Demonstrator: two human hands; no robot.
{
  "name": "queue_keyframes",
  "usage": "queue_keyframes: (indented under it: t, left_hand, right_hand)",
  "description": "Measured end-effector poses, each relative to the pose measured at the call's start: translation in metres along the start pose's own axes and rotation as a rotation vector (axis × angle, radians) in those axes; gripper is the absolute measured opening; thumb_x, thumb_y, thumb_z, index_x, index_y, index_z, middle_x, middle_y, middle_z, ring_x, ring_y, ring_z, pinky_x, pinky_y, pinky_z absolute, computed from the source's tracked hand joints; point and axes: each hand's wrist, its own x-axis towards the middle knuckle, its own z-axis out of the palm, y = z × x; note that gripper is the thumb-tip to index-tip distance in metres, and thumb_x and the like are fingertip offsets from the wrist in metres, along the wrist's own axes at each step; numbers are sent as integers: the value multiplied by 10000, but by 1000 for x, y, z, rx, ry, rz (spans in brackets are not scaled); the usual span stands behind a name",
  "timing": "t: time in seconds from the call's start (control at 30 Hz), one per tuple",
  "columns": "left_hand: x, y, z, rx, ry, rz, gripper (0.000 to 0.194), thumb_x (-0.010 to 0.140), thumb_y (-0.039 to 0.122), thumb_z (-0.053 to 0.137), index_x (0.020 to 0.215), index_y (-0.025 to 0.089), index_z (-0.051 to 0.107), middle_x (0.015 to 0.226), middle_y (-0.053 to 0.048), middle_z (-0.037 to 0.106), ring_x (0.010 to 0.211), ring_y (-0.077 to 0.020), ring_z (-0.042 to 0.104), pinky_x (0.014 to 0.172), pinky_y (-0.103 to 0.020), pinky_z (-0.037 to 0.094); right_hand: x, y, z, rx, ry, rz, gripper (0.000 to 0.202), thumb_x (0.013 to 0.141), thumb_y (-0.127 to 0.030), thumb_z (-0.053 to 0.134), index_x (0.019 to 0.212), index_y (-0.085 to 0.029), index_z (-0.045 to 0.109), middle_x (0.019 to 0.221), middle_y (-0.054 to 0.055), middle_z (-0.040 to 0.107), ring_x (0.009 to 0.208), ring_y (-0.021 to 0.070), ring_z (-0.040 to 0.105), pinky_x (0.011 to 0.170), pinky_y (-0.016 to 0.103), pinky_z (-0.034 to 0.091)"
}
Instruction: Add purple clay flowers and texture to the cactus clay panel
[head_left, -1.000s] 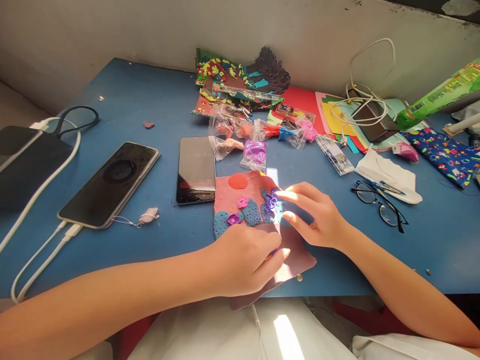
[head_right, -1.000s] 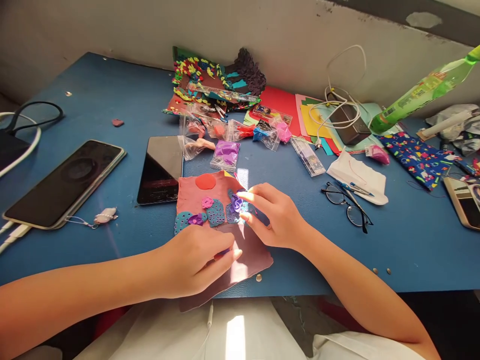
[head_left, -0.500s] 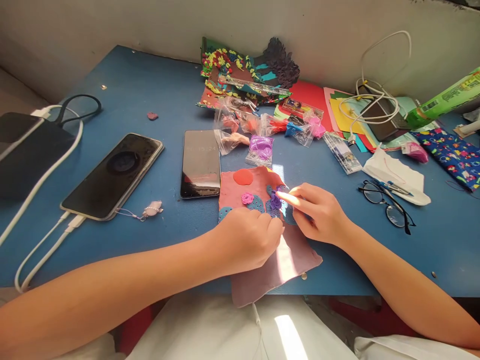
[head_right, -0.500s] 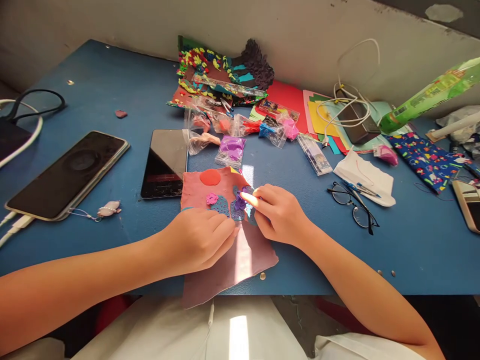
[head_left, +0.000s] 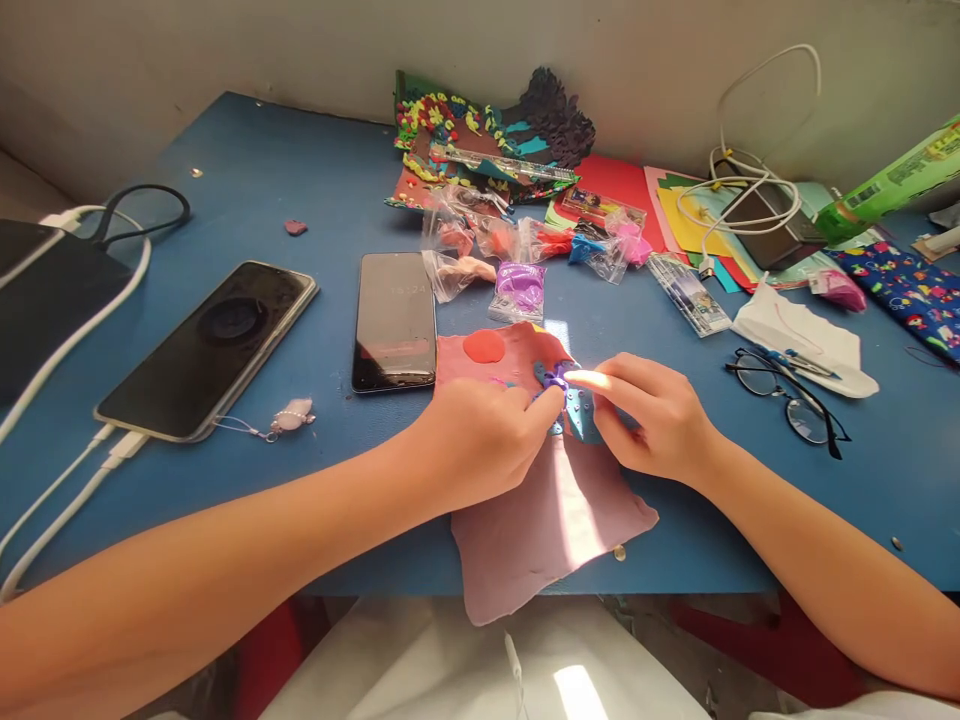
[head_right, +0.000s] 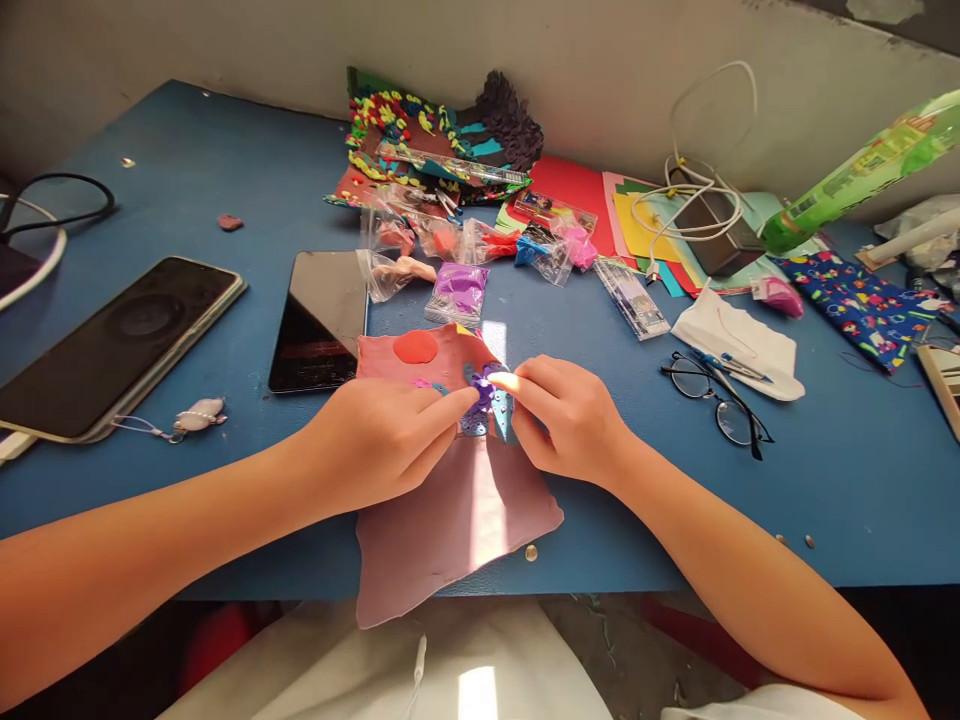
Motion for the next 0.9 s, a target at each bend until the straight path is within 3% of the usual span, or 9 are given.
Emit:
queue_keyframes:
  t: [0.37,0.63,0.9]
  left_hand:
    - [3,-4,2,10,26,4,324,895,114,396,1061,159,670,475,39,549,367,-133,446,375,-261,214]
    - [4,-5,2,14,51,-25,287,892,137,435,1024,134,690,507,24,615,373,-143,475,374,-266,237]
    - [4,-3,-1,52,54,-53,252,887,135,425,923,137,674,535,1,617,402,-124,473,404,-238,195]
  right_hand:
    - [-5,4,4,97,-39,38,336,840,-55,437,1089,-212,600,770,32,590,661,133,519,561,248,443]
    - [-4,2,4,102,22,81,147,894,-163,473,925,-172,616,719,32,586,635,123,502,575,247,444]
    - [-5,2,7,67,34,68,140,897,-192,528,995,-175,627,748,25,608,645,117,530,586,236,458]
